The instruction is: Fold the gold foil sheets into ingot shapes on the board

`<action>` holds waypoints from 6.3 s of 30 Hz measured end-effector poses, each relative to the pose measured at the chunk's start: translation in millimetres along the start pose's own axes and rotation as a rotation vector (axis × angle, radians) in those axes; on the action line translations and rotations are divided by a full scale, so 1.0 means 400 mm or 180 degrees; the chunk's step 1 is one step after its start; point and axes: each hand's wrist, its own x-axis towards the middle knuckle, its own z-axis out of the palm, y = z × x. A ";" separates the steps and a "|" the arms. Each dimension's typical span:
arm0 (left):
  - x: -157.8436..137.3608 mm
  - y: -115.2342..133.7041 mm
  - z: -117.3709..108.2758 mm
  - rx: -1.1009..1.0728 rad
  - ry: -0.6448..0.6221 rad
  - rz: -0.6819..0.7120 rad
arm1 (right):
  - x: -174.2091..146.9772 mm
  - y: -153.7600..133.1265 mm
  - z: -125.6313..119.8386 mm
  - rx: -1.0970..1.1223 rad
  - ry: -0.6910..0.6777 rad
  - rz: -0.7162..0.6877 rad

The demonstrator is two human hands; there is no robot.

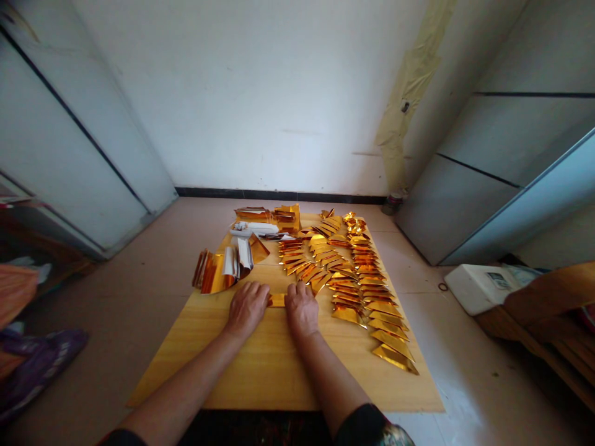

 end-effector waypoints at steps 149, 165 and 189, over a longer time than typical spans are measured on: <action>0.004 -0.028 -0.013 -0.1344 -0.0246 0.0616 | -0.083 0.069 -0.026 0.0623 0.0433 -0.0094; 0.009 -0.023 -0.028 -0.0793 -0.0466 0.0310 | -0.083 0.067 -0.020 0.0366 0.0517 -0.0128; -0.018 0.023 -0.030 -0.0535 0.0018 0.0757 | -0.118 0.063 -0.014 -0.0395 0.0355 -0.1251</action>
